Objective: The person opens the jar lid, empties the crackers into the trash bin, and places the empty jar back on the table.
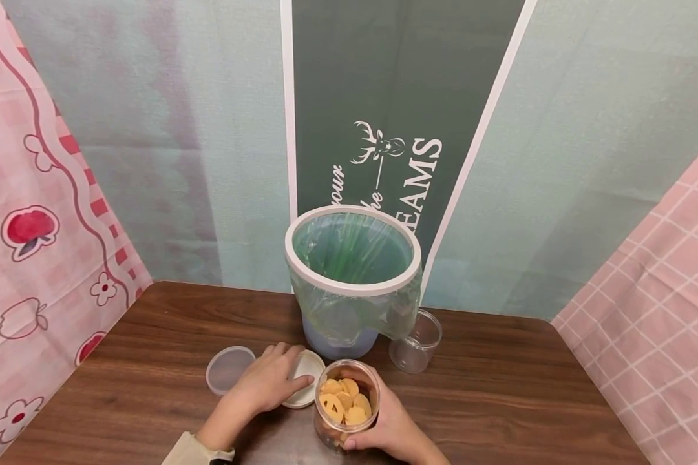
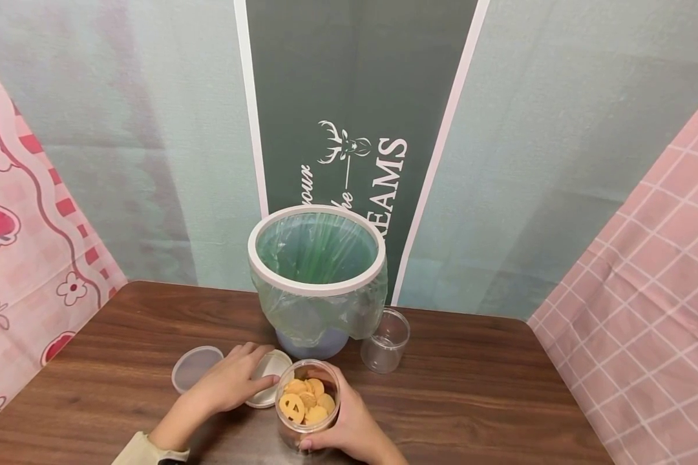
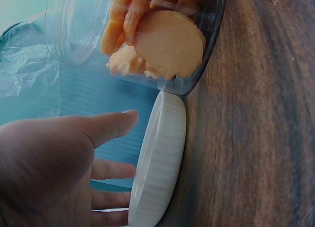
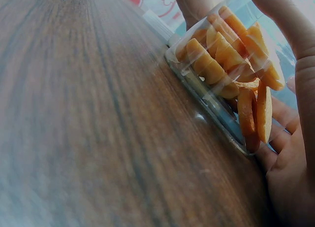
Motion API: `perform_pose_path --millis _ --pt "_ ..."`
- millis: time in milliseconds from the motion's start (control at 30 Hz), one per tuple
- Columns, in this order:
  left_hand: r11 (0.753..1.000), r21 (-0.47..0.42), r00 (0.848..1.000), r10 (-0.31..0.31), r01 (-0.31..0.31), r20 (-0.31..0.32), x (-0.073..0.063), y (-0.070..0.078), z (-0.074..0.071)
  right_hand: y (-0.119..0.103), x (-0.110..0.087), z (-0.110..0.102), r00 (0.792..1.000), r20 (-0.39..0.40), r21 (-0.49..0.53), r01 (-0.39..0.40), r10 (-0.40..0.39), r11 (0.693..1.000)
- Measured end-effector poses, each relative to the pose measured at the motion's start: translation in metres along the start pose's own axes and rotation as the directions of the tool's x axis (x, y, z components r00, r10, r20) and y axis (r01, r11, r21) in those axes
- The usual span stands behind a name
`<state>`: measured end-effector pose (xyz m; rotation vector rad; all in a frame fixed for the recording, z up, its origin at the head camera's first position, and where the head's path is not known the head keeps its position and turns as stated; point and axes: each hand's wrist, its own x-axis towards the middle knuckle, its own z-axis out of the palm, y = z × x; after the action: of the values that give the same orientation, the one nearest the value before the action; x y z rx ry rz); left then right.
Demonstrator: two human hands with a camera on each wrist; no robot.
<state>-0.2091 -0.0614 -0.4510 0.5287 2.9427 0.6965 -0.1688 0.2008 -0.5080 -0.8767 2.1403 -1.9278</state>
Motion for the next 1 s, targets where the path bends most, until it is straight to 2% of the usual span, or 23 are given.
perform_pose_path --millis 300,633,1000 --pt "1.0 0.003 1.0 -0.003 0.003 -0.003 0.0006 -0.001 0.0012 -0.0007 0.0006 -0.0006 1.0 -0.003 -0.04 -0.003 0.003 0.999" --pt "1.0 -0.002 1.0 -0.002 0.002 -0.002 0.0 -0.0012 0.0007 -0.0017 0.0002 0.0004 1.0 0.003 0.002 -0.003 0.003 1.0" --pt "1.0 -0.014 1.0 -0.01 0.01 0.009 -0.0004 0.0 -0.0011 -0.0004 0.0005 0.0001 1.0 0.001 -0.016 0.014 -0.014 1.0"
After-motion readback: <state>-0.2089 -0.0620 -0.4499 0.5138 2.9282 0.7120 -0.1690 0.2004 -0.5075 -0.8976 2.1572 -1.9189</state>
